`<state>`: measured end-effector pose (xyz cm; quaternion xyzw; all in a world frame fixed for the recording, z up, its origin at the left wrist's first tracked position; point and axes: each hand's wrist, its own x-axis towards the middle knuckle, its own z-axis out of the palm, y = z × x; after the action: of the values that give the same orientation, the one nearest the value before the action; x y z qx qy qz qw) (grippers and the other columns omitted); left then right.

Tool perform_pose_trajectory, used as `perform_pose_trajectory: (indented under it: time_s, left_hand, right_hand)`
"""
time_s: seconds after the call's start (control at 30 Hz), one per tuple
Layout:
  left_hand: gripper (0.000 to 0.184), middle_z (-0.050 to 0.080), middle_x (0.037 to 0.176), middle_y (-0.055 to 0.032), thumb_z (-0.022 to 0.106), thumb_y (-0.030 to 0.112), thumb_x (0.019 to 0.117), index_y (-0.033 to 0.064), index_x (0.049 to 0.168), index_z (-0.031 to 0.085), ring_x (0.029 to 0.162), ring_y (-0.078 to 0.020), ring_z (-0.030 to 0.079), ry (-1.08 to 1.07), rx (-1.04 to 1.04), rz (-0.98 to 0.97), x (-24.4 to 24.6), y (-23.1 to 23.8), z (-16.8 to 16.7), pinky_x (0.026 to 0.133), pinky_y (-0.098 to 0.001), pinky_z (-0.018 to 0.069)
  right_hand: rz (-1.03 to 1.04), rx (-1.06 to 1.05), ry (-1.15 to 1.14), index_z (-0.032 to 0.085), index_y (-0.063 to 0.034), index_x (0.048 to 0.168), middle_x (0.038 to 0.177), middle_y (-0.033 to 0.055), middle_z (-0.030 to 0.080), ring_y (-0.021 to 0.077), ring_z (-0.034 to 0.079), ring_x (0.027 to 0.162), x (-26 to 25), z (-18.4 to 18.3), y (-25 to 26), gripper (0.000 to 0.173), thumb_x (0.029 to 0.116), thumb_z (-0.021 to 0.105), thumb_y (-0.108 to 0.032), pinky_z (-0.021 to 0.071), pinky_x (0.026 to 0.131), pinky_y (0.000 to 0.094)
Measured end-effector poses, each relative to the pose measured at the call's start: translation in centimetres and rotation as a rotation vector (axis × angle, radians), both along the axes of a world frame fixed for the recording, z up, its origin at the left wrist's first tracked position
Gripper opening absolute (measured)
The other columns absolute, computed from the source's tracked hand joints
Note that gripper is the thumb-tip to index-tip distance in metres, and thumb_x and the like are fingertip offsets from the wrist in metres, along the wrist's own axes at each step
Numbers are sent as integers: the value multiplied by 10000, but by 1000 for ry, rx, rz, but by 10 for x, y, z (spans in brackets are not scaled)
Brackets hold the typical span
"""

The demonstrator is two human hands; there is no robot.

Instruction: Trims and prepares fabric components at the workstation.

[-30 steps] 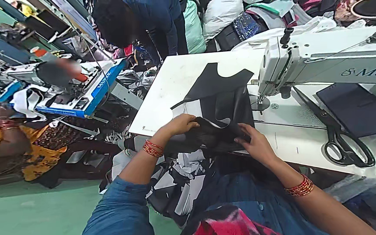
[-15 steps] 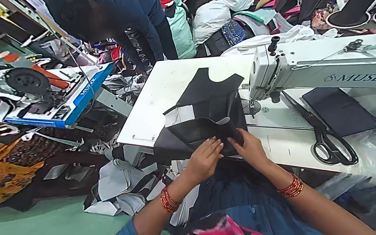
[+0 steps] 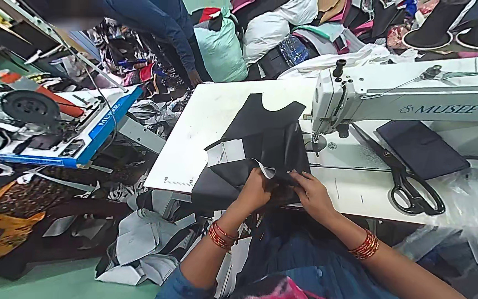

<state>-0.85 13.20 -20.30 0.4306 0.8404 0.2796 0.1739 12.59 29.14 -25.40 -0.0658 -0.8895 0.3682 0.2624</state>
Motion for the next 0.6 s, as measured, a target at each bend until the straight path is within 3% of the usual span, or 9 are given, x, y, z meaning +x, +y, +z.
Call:
perform_pose_trajectory:
  time_s: [0.03, 0.1, 0.2, 0.27, 0.33, 0.4, 0.43, 0.53, 0.6]
  left_hand:
    - [411, 634, 1283, -294, 737, 81, 846, -116, 1197, 655, 1275, -392, 574, -53, -14, 6, -8, 3, 6, 1135, -478, 412]
    - [355, 683, 1167, -268, 726, 41, 838, -122, 1146, 659, 1165, -337, 649, -132, -79, -9, -25, 8, 14, 1060, -476, 477]
    - [122, 686, 866, -66, 638, 88, 942, -23, 954, 688, 825, -108, 650, -386, -103, 49, -50, 10, 15, 813, -350, 540]
    - [208, 636, 739, 32, 535, 75, 1014, 24, 846, 648, 698, -23, 608, -573, -35, 137, -58, 11, 16, 721, -257, 523]
    - [263, 668, 744, -16, 434, 70, 1037, 15, 864, 624, 675, -74, 654, -705, 21, 328, -59, 18, 20, 678, -271, 558]
    - [334, 646, 901, -110, 360, 171, 1095, -36, 1056, 619, 767, -172, 654, -740, 27, 486, -62, 28, 24, 711, -350, 566]
    - [407, 611, 917, -114, 314, 256, 1124, -29, 1089, 601, 767, -193, 636, -730, 15, 523, -63, 32, 24, 716, -375, 564]
    - [654, 608, 756, -105, 311, 512, 1107, -24, 909, 628, 644, -201, 622, -484, -85, 517, -69, 47, 28, 656, -392, 556]
    - [659, 613, 793, -122, 361, 562, 1080, -16, 946, 649, 682, -222, 619, -271, -176, 426, -79, 54, 31, 698, -423, 542]
  right_hand:
    - [7, 53, 28, 713, 0, 1262, 1278, 140, 718, 340, 669, 1231, 0, -3, -1, 356, 946, 550, -20, 481, 1090, 523]
    - [2, 185, 100, 732, -31, 1234, 1266, 120, 728, 313, 683, 1214, -1, -9, -4, 372, 951, 498, 31, 529, 1044, 465]
    - [16, 233, 127, 744, -42, 1218, 1268, 127, 726, 303, 689, 1205, -3, -13, -5, 402, 938, 483, 81, 541, 1034, 441]
    - [19, 189, 117, 747, -25, 1201, 1270, 137, 723, 312, 690, 1202, -3, -12, -5, 397, 923, 488, 91, 544, 1028, 454]
    - [9, 113, 100, 735, 6, 1204, 1262, 140, 726, 311, 693, 1196, -2, -7, -5, 381, 924, 489, 84, 535, 1040, 452]
    - [-7, 76, 77, 722, 29, 1221, 1253, 146, 729, 317, 702, 1178, -1, -3, -5, 373, 923, 500, 67, 535, 1036, 452]
    - [-10, 71, 66, 716, 40, 1225, 1252, 153, 728, 324, 704, 1172, 0, -2, -4, 368, 922, 507, 59, 536, 1034, 456]
    - [0, 75, 53, 706, 51, 1229, 1252, 161, 726, 328, 706, 1166, -1, -5, -2, 361, 920, 519, 53, 540, 1030, 458]
    - [15, 69, 53, 708, 33, 1238, 1263, 146, 725, 311, 701, 1180, -2, -8, -1, 376, 918, 511, 50, 534, 1041, 459]
